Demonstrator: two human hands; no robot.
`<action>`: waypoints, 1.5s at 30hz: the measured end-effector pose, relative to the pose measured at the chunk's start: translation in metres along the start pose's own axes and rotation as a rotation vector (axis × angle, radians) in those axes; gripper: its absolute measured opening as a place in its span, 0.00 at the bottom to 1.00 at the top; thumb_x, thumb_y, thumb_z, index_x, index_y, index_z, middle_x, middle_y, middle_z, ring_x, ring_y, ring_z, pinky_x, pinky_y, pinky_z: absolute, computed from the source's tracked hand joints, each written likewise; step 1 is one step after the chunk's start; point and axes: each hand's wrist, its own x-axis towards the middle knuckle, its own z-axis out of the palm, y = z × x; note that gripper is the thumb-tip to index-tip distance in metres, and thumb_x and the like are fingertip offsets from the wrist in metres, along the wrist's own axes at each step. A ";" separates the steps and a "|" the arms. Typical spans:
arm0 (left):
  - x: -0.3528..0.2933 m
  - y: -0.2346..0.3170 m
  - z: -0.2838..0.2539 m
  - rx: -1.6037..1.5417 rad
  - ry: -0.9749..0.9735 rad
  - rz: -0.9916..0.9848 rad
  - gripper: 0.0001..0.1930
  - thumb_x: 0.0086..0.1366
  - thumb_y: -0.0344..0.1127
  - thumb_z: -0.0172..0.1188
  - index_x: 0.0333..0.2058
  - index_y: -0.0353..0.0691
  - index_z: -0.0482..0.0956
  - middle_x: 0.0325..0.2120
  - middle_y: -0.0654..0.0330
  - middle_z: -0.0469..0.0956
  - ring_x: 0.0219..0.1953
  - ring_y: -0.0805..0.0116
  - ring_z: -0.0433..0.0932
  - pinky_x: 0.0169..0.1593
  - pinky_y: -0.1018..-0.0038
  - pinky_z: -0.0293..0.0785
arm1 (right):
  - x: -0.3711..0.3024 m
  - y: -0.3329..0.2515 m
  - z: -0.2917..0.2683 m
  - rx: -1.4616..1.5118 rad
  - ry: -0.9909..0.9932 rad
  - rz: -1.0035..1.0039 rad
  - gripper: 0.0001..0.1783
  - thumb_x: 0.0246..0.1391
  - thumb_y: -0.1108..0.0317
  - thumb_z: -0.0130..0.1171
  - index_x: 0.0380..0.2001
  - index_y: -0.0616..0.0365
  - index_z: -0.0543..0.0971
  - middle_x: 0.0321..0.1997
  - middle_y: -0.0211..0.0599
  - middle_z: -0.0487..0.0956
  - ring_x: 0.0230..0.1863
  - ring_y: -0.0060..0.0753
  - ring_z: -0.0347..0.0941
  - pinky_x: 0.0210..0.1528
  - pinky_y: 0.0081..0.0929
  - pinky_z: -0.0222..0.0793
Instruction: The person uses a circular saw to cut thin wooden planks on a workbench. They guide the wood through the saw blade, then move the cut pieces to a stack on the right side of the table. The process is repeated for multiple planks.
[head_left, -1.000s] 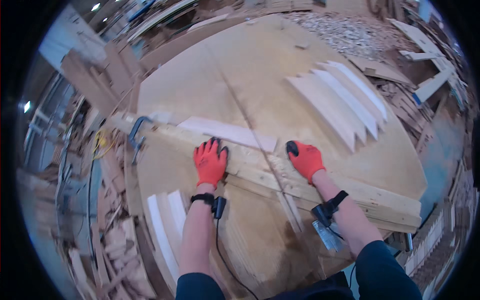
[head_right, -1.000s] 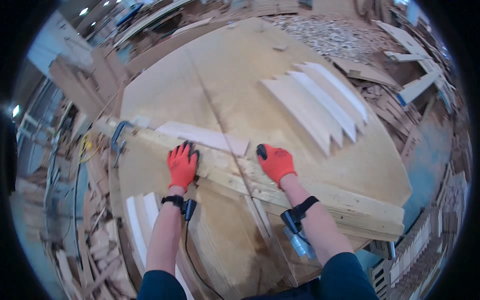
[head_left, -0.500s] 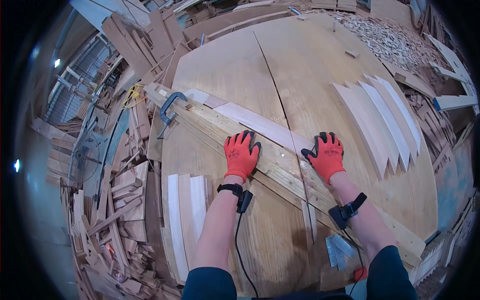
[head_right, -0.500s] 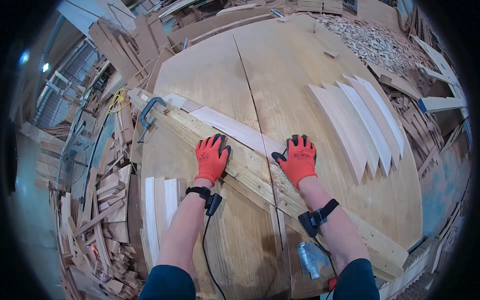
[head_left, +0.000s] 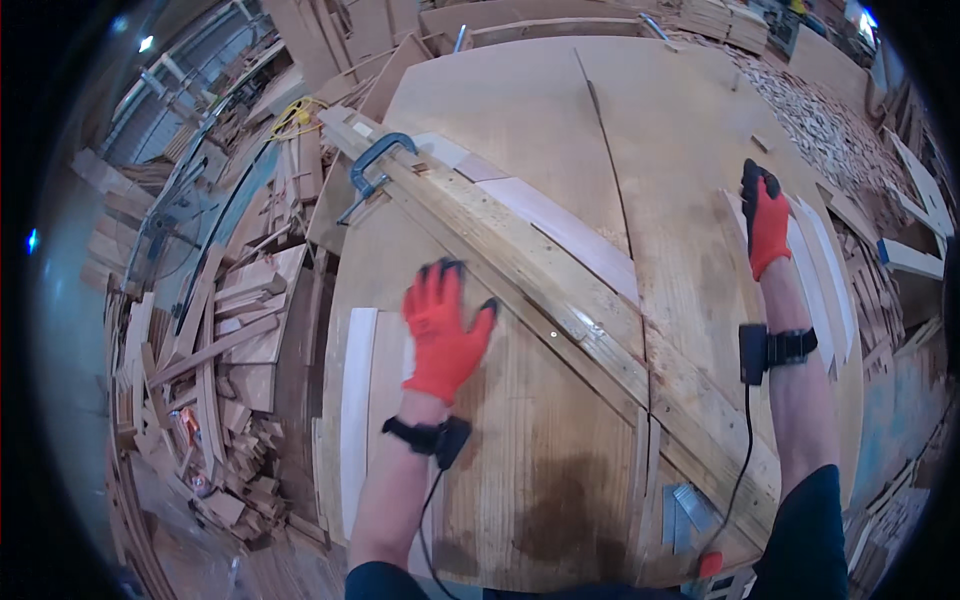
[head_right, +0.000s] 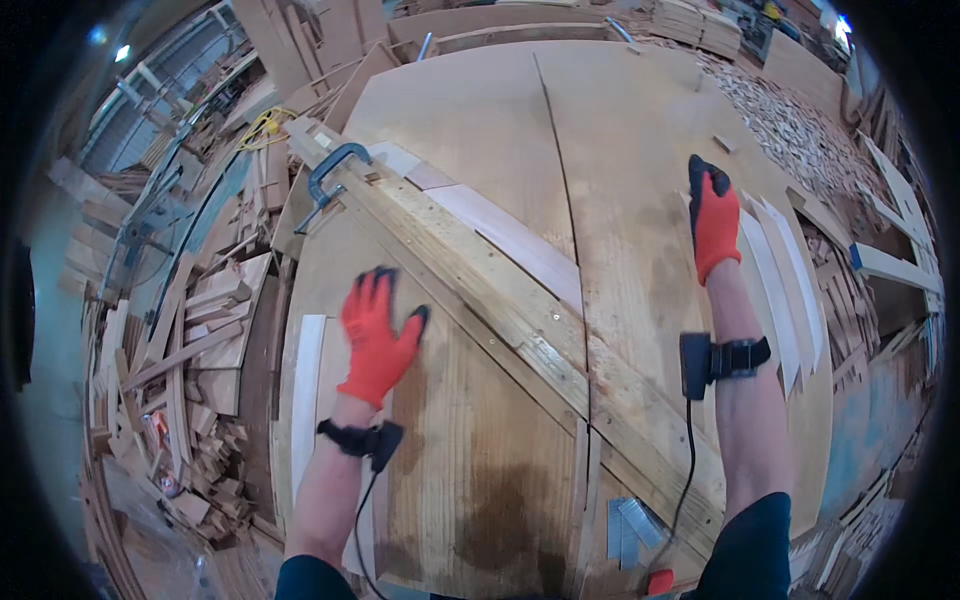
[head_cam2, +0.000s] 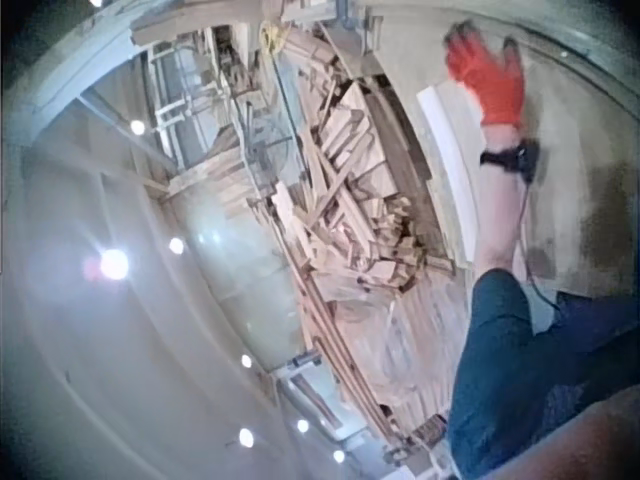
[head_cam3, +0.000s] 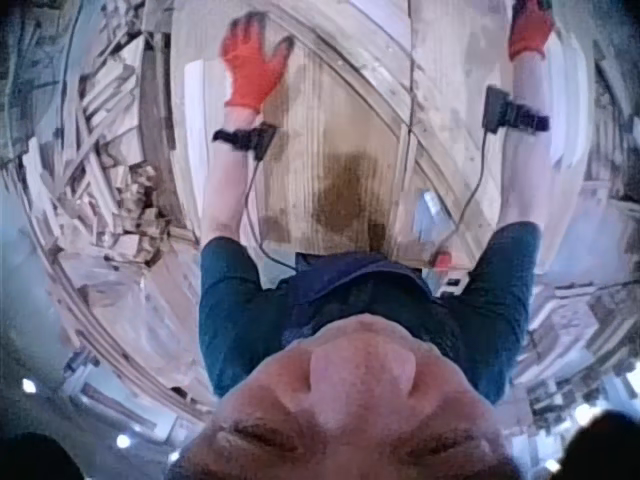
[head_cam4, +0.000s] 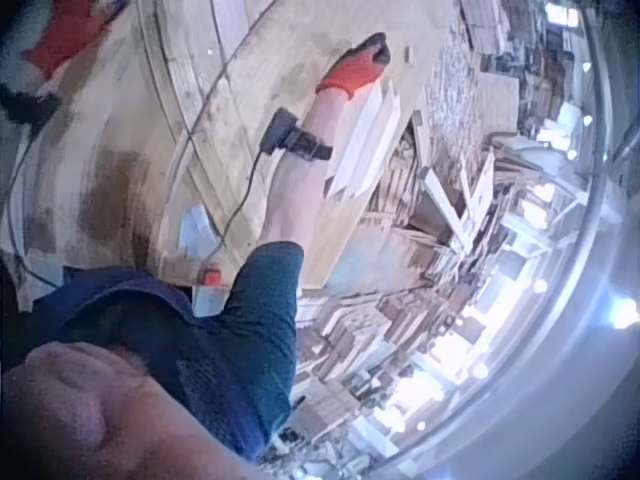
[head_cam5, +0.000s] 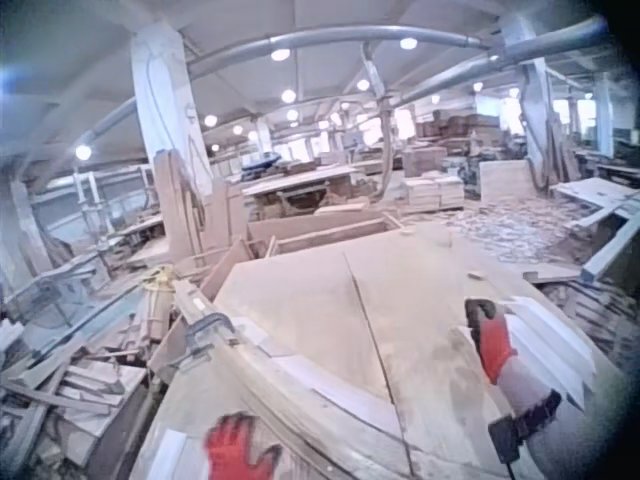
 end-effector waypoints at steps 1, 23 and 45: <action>-0.017 -0.021 -0.017 0.065 0.000 -0.095 0.40 0.61 0.51 0.65 0.66 0.34 0.64 0.64 0.39 0.64 0.68 0.37 0.58 0.69 0.48 0.51 | 0.009 0.002 0.012 -0.189 0.034 -0.006 0.25 0.62 0.53 0.61 0.53 0.62 0.78 0.46 0.47 0.82 0.48 0.42 0.80 0.51 0.35 0.75; -0.214 -0.113 -0.121 0.046 -0.127 -0.875 0.41 0.61 0.52 0.66 0.65 0.29 0.65 0.59 0.38 0.73 0.62 0.45 0.72 0.64 0.60 0.68 | -0.106 0.011 0.077 -1.260 -0.654 -0.389 0.38 0.53 0.54 0.66 0.65 0.54 0.68 0.57 0.52 0.73 0.57 0.52 0.73 0.55 0.48 0.75; -0.122 -0.035 -0.145 -0.102 -0.331 -0.183 0.22 0.68 0.35 0.61 0.60 0.42 0.77 0.41 0.43 0.83 0.43 0.49 0.83 0.46 0.62 0.77 | -0.071 0.119 -0.383 -1.144 0.084 0.218 0.32 0.55 0.61 0.63 0.65 0.40 0.73 0.72 0.49 0.64 0.72 0.56 0.59 0.73 0.47 0.56</action>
